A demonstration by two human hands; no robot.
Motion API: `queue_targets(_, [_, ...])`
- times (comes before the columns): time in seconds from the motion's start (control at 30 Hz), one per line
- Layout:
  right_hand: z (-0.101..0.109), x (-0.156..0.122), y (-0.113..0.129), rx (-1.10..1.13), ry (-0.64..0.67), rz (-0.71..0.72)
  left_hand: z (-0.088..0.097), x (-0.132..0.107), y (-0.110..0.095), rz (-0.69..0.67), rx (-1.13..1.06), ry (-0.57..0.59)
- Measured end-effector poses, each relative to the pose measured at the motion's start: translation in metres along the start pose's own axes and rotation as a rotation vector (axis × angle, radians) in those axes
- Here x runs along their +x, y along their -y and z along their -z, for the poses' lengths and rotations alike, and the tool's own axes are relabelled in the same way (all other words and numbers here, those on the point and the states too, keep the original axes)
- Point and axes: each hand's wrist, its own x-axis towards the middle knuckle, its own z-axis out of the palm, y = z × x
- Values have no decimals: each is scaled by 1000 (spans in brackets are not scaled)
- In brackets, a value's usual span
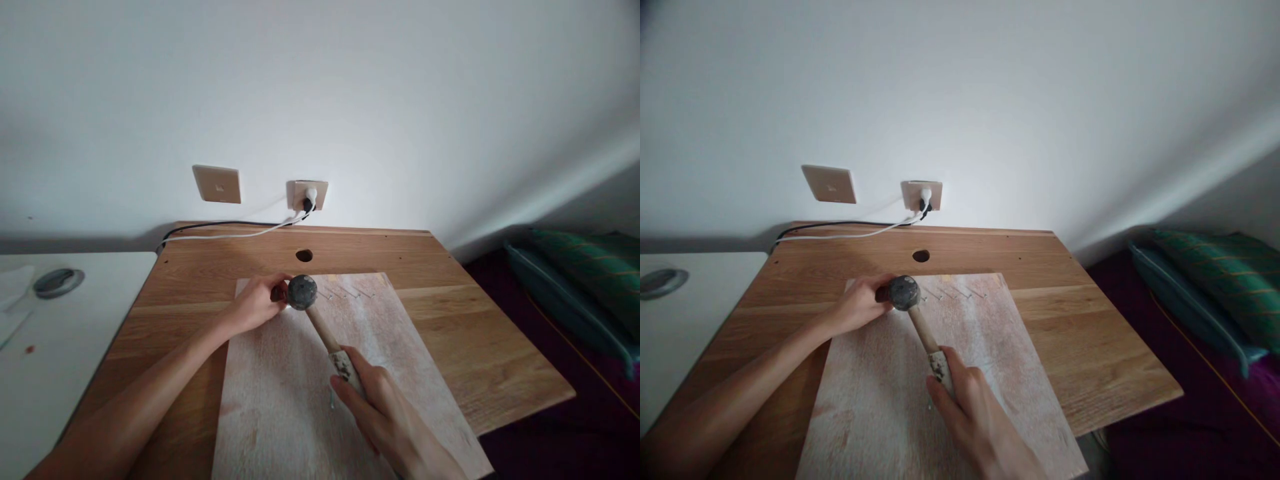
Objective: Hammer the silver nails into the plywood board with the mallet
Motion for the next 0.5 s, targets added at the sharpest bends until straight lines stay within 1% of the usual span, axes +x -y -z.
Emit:
queue_targets(0.23, [3,-1,4,29,10,73,1,0,-2,6,22,26])
queue_targets(0.3, [4,-3,2,34,-7,59,2,-1,-1,11,11,51])
queue_targets(0.4, [8,-9,-6,15,-55,-12,10,-1,-2,-19,52,77])
queue_targets(0.43, [10,-12,-9,10,-61,-28,14,-2,-4,-42,82,62])
queue_targets(0.5, [15,-19,-17,12,-76,-44,20,-4,-15,-118,155,-12])
